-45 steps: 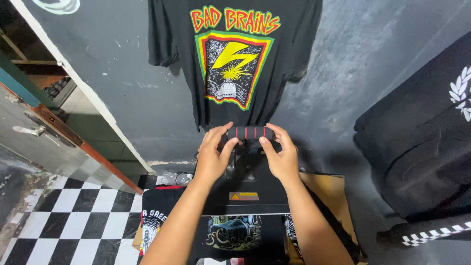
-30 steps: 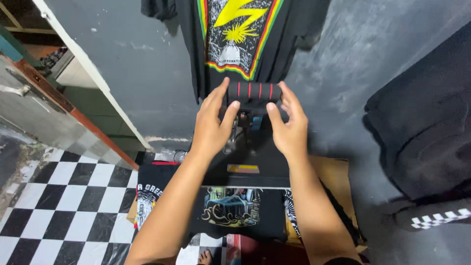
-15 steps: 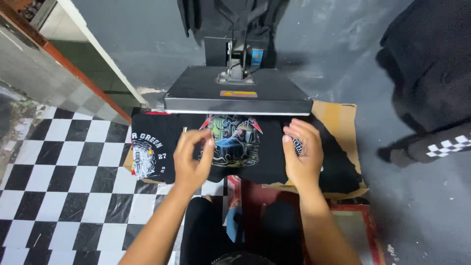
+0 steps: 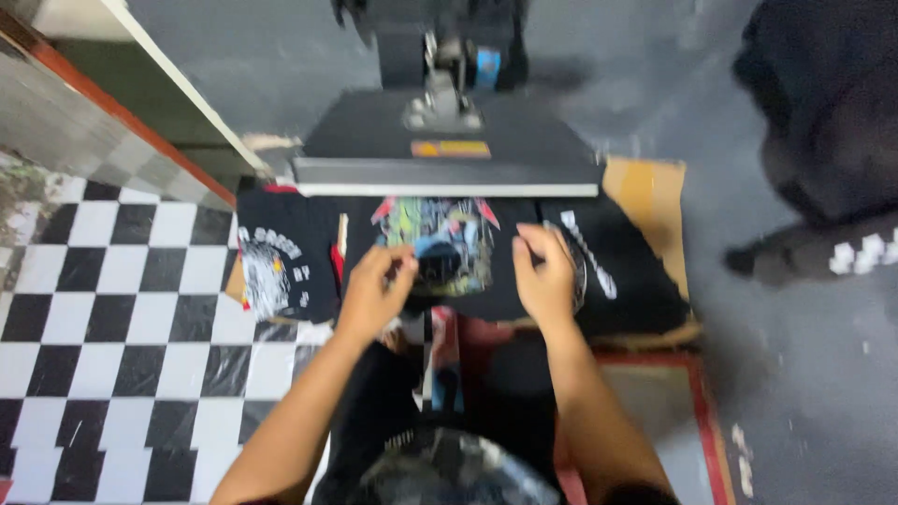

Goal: Operating a heat press machine to print designs on t-shirts and inspecting the finished products.

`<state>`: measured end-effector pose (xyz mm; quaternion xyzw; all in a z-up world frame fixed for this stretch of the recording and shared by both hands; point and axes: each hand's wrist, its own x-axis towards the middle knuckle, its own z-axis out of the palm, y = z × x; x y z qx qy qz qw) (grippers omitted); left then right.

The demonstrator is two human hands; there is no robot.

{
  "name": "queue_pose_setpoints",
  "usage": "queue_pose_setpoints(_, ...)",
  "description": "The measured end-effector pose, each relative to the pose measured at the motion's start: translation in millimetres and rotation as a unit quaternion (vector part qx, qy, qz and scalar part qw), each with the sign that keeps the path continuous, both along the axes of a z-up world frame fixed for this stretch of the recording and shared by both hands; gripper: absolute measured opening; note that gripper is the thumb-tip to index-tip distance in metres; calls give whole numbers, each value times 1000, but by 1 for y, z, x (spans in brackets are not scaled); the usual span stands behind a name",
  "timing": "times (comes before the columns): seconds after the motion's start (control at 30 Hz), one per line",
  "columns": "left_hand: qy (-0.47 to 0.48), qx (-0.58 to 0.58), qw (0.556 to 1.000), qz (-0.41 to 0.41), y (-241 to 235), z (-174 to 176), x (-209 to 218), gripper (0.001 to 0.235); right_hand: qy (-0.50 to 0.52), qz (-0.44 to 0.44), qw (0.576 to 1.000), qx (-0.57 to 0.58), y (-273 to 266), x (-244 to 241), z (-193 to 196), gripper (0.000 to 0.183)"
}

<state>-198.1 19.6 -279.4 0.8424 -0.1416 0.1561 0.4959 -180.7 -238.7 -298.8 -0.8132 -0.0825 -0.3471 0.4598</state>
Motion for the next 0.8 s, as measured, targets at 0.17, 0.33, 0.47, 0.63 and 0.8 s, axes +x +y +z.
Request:
queue_pose_setpoints(0.17, 70, 5, 997, 30, 1, -42, 6, 17, 6, -27, 999, -22, 12, 27, -39, 18)
queue_pose_setpoints(0.33, 136, 4, 988, 73, 6, -81, -5, 16, 81, -5, 996, -21, 11, 10, -60, 16)
queue_pose_setpoints(0.47, 202, 41, 971, 121, 21, -118, -8, 21, 175, -19, 983, -51, -3, -5, -90, 17)
queue_pose_setpoints(0.63, 298, 144, 924, 192, 51, -192, 20, 46, 282, -34, 953, -108, -22, 2, -151, 22)
queue_pose_setpoints(0.8, 403, 234, 859, 212, 79, -252, 34, 71, 413, -72, 886, -197, -28, 0, -174, 26)
